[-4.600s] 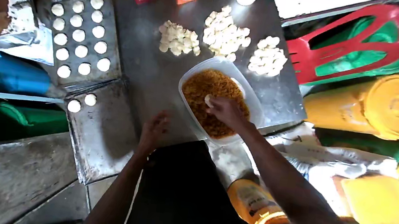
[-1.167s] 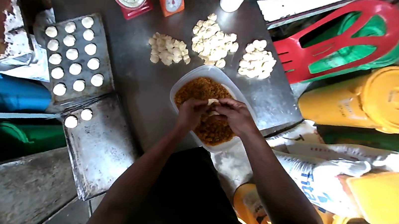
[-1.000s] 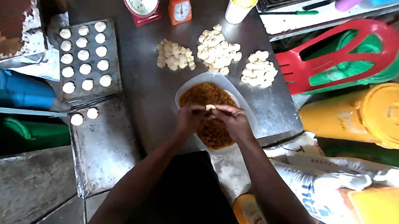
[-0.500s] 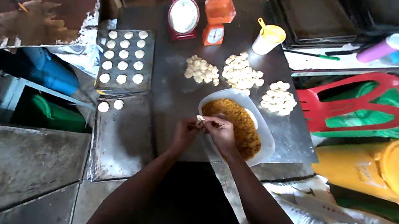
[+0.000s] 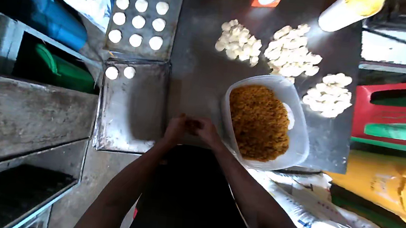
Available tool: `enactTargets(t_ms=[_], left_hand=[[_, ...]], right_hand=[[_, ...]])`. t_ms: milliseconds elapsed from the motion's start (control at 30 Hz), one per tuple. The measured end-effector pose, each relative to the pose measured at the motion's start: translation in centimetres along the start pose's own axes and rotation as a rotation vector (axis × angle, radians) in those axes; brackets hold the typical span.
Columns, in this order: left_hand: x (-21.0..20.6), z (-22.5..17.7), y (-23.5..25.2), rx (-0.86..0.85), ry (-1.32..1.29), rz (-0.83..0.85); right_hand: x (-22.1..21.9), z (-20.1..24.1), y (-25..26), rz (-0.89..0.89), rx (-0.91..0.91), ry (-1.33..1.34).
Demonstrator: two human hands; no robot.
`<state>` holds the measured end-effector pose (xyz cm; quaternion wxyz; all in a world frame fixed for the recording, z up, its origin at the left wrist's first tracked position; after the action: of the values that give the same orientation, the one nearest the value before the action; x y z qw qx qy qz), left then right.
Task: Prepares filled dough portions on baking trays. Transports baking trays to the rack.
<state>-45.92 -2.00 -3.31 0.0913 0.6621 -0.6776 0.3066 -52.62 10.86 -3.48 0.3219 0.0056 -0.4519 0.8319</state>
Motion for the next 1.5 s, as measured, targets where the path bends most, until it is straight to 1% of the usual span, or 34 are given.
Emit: enactTargets(t_ms=[67,100,167,267,333,400,433,500,533,600,667,700,767,833,900,933,1000,1067,1100,1133,1167,1200,1267,1300,1367,1433,1467,1500], left_hand=[[-3.1,2.9,-0.7,0.02,0.037,0.078],[-3.7,3.7,-1.3,0.029,0.039,0.075],[-3.3,3.5,-2.4,0.048,-0.003,0.013],[-3.4,3.2,-3.8,0.115,-0.038,-0.062],[-3.7,3.5,-3.4,0.128,-0.046,-0.1],[-3.9,3.6,-2.3,0.112,-0.038,-0.124],[-4.0,3.8,-1.9,0.104,-0.035,-0.129],[-4.1,3.6,-1.6,0.094,-0.033,-0.142],[-4.1,3.4,-1.5,0.11,-0.037,-0.122],[-3.6,3.2,-1.6,0.147,-0.068,-0.065],[-2.1,2.9,-3.3,0.144,-0.206,-0.055],[-0.9,2.8,-4.8,0.137,-0.286,-0.074],[2.0,3.4,-8.8,0.131,-0.377,-0.215],[4.9,5.3,-12.8,0.156,-0.326,-0.396],[7.6,7.5,-16.0,0.179,-0.229,-0.561],[8.6,8.6,-17.0,0.157,-0.166,-0.624],[10.2,10.3,-18.1,0.092,-0.08,-0.7],[11.4,10.7,-18.2,0.046,-0.047,-0.754],[11.9,10.6,-18.2,0.024,-0.041,-0.766],[12.2,10.4,-18.1,0.001,-0.039,-0.777],[12.3,10.1,-18.0,-0.014,-0.033,-0.786],[12.3,9.9,-18.0,-0.016,-0.028,-0.795],[11.8,9.5,-18.1,0.006,-0.047,-0.794],[11.4,9.4,-18.3,0.005,-0.073,-0.792],[10.5,8.9,-18.3,-0.008,-0.119,-0.787],[9.1,7.9,-17.9,0.009,-0.135,-0.761],[8.6,7.3,-17.7,0.017,-0.132,-0.738],[8.3,6.6,-17.9,0.036,-0.119,-0.716]], right_hand=[[-2.7,-2.9,1.8,-0.108,0.023,-0.076],[-3.2,-3.8,2.1,-0.123,0.056,-0.093],[-2.4,-4.0,2.2,-0.121,0.083,-0.076],[-1.3,-4.4,1.4,-0.07,0.018,-0.07],[-1.7,-4.7,1.8,-0.081,0.072,-0.125],[-2.0,-4.5,2.7,-0.118,0.144,-0.216],[-1.9,-4.1,3.2,-0.119,0.149,-0.277],[-1.9,-2.5,3.7,-0.121,0.098,-0.432],[-2.0,-1.5,3.5,-0.132,0.07,-0.495],[-2.7,-0.1,2.8,-0.145,0.068,-0.58],[-3.5,-0.1,2.0,-0.082,0.061,-0.611],[-3.6,-0.3,2.0,-0.046,0.047,-0.609],[-3.5,-0.1,2.3,0.059,0.016,-0.548],[-3.5,2.3,2.4,0.124,0.008,-0.472],[-3.6,7.7,2.0,0.112,0.062,-0.424],[-3.9,10.7,2.2,0.082,0.124,-0.404],[-5.0,15.7,4.3,0.0,0.331,-0.393],[-6.4,19.9,7.5,-0.142,0.615,-0.418],[-7.2,21.4,9.2,-0.205,0.703,-0.441],[-8.0,22.5,10.8,-0.259,0.744,-0.482],[-8.9,23.0,12.4,-0.315,0.78,-0.54],[-9.8,22.5,14.2,-0.358,0.824,-0.615],[-11.7,19.8,17.2,-0.425,0.92,-0.736],[-12.2,18.7,17.6,-0.444,0.915,-0.779],[-12.5,18.3,17.2,-0.443,0.839,-0.833],[-11.7,18.9,16.4,-0.342,0.778,-0.857],[-10.8,19.7,15.8,-0.239,0.751,-0.839],[-9.6,20.7,15.2,-0.142,0.748,-0.764]])
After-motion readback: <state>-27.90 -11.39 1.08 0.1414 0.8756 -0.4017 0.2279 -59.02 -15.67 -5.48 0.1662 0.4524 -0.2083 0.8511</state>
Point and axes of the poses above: each hand's wrist, its own y-axis towards the middle knuckle, its own x-axis out of the back of the hand, z = x × y, the point moved 5 cm from there along y, towards the middle knuckle, and after that the axes turned 15 degrees about -x, right-handed, at the moved point
